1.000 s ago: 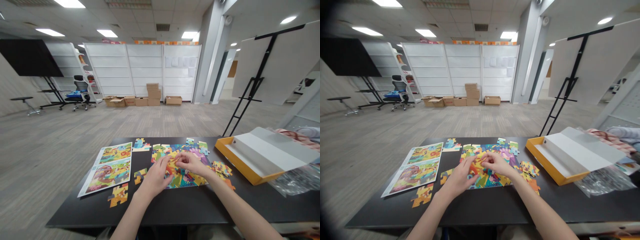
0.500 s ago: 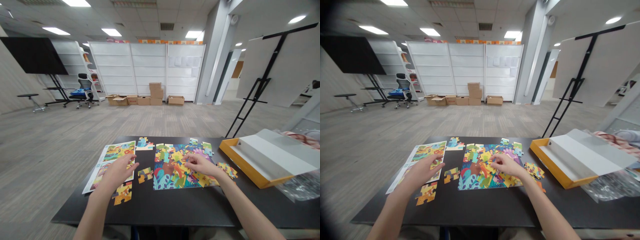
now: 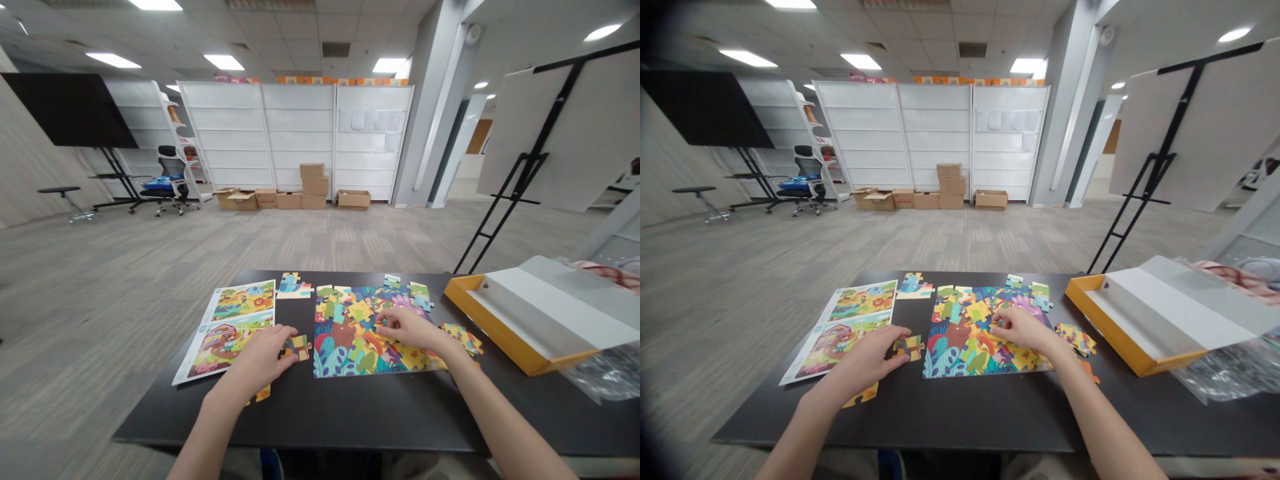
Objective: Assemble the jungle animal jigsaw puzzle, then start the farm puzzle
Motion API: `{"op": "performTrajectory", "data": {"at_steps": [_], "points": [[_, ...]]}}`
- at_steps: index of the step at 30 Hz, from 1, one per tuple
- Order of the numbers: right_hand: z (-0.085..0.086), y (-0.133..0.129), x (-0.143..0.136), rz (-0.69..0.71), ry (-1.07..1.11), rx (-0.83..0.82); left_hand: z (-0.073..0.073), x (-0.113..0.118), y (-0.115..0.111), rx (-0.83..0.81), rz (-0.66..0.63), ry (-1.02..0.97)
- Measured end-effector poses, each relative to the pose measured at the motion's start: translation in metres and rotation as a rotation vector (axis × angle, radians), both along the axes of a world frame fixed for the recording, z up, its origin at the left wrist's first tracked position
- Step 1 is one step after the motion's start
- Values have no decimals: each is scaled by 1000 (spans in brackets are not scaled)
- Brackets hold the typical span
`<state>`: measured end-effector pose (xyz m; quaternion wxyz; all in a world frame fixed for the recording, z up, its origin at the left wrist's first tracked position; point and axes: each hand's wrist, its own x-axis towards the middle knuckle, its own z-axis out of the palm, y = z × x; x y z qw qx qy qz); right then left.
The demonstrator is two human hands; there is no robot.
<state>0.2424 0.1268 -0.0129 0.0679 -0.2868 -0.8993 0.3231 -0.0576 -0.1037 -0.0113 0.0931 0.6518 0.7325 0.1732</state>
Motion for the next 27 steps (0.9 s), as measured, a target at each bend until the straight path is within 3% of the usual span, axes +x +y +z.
{"op": "performTrajectory", "data": {"at_steps": [6, 12, 14, 17, 20, 23, 27], "points": [[-7, 5, 2, -27, -14, 72, 15, 0, 1, 48, 5, -67], [-3, 5, 3, 21, -12, 169, 18, 26, 21, 33, -6, -669], [2, 7, -2, 34, 18, 235, 13, 38, 31, 30, -13, -736], [11, 8, -23, 18, 42, 339, 12, 51, 43, -3, -14, -621], [16, 5, -56, 58, 68, 383, 19, 57, 50, -56, -20, -341], [9, -3, -85, 98, 77, 427, 26, 56, 55, -83, 1, -75], [-4, -12, -97, 166, 100, 431, 24, 48, 68, 18, 18, 53]]}}
